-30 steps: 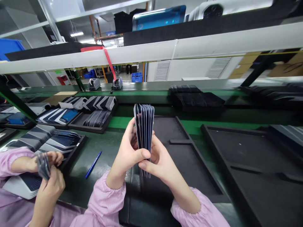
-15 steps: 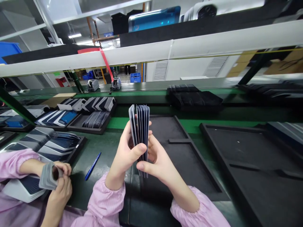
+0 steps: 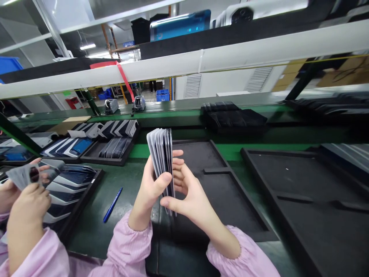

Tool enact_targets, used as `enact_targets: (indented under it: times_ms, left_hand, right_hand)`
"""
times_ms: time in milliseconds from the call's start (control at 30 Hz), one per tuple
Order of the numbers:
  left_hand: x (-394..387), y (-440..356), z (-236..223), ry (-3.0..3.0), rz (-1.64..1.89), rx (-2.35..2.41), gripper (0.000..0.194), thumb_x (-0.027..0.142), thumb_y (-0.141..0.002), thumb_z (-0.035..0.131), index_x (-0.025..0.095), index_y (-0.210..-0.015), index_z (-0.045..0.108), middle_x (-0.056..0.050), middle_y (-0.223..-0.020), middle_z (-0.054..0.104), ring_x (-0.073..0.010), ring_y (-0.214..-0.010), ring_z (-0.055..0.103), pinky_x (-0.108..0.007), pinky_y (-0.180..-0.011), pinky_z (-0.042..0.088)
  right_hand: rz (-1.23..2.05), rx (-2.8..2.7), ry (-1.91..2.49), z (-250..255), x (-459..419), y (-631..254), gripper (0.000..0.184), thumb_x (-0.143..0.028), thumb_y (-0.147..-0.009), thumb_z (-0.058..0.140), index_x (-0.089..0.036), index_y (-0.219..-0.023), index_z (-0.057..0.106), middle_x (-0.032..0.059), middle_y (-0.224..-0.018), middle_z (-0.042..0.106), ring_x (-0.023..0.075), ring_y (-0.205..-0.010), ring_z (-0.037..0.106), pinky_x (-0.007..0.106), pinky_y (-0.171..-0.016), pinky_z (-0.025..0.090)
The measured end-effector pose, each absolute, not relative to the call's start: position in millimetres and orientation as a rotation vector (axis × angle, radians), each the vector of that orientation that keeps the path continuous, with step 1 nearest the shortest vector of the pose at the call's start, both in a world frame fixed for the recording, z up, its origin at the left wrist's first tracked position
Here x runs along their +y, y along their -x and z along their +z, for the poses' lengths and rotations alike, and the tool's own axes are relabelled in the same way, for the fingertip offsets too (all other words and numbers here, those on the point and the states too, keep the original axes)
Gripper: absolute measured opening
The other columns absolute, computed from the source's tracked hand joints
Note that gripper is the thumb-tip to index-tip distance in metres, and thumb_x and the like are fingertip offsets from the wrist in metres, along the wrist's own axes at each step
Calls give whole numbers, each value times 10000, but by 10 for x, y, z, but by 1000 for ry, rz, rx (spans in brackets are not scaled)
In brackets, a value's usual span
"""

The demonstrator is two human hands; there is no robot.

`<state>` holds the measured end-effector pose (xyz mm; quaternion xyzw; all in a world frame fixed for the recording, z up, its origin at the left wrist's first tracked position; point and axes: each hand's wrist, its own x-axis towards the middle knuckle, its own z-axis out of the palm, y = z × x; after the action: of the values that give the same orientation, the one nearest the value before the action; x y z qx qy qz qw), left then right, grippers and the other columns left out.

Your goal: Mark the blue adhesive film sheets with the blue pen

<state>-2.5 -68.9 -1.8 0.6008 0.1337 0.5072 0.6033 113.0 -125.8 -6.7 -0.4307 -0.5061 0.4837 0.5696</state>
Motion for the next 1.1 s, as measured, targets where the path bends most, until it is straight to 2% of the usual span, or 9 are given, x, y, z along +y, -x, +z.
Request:
enact_targets:
  times_ms: [133, 333, 533, 667, 833, 900, 967, 1100]
  left_hand:
    - [-723, 14, 14, -1374, 1197, 350, 566, 585, -880, 682, 131, -1218, 654, -161, -1280, 686, -310, -1107, 696, -448, -996, 574]
    - [-757, 5, 43, -1368, 1237, 402, 569, 586, -873, 677, 134, -1217, 647, -165, -1267, 691, -327, -1125, 693, -476, -1014, 563]
    - [-679, 17, 22, -1439, 1234, 371, 572, 579, -864, 695, 124, -1205, 630, -190, -1271, 687, -319, -1081, 710, -455, -955, 598]
    - [-693, 29, 16, -1464, 1249, 356, 560, 577, -880, 675, 125, -1207, 625, -192, -1277, 681, -319, -1063, 716, -452, -925, 613]
    - [-608, 11, -32, -1570, 1292, 223, 545, 544, -895, 662, 137, -1252, 606, -184, -1293, 651, -310, -1113, 690, -436, -961, 594]
    - [-518, -6, -79, -1660, 1262, 112, 603, 574, -853, 682, 160, -1281, 592, -175, -1278, 639, -321, -1165, 662, -430, -978, 583]
    - [-433, -22, -149, -1751, 1244, 51, 745, 632, -750, 750, 195, -1325, 570, -155, -1249, 636, -336, -1198, 640, -442, -1003, 569]
    - [-356, -30, -329, -1769, 1392, 80, 1084, 628, -553, 931, 293, -1475, 469, -111, -1287, 629, -340, -1223, 635, -498, -1087, 509]
  right_hand:
    - [1117, -1170, 1014, -85, -1245, -1124, 980, -512, -488, 1004, -216, -1276, 503, 143, -1235, 690, 312, -1136, 702, 404, -909, 612]
    - [1164, -1189, 950, -141, -1201, -1153, 1088, -661, -461, 975, -226, -1334, 494, 157, -1268, 671, 323, -1175, 681, 424, -946, 598]
    - [1188, -1204, 966, -156, -1193, -1172, 1128, -672, -447, 973, -228, -1360, 481, 162, -1275, 664, 342, -1190, 670, 446, -962, 584]
    - [1175, -1220, 972, -156, -1190, -1159, 1097, -583, -472, 997, -217, -1362, 471, 165, -1288, 656, 335, -1190, 667, 441, -973, 578]
    - [1017, -1355, 953, -140, -1148, -1198, 922, -331, -566, 953, -202, -1355, 494, 151, -1323, 642, 317, -1203, 659, 425, -1017, 559]
    - [856, -1485, 968, -149, -1104, -1278, 889, -245, -613, 886, -200, -1402, 480, 140, -1346, 631, 316, -1210, 654, 425, -1041, 544]
    - [707, -1629, 979, -174, -1041, -1396, 919, -223, -623, 862, -202, -1451, 462, 129, -1351, 633, 328, -1202, 657, 434, -1047, 540]
    - [550, -1811, 873, -243, -910, -1629, 976, -367, -590, 957, -222, -1449, 515, 123, -1392, 631, 363, -1263, 628, 455, -1079, 523]
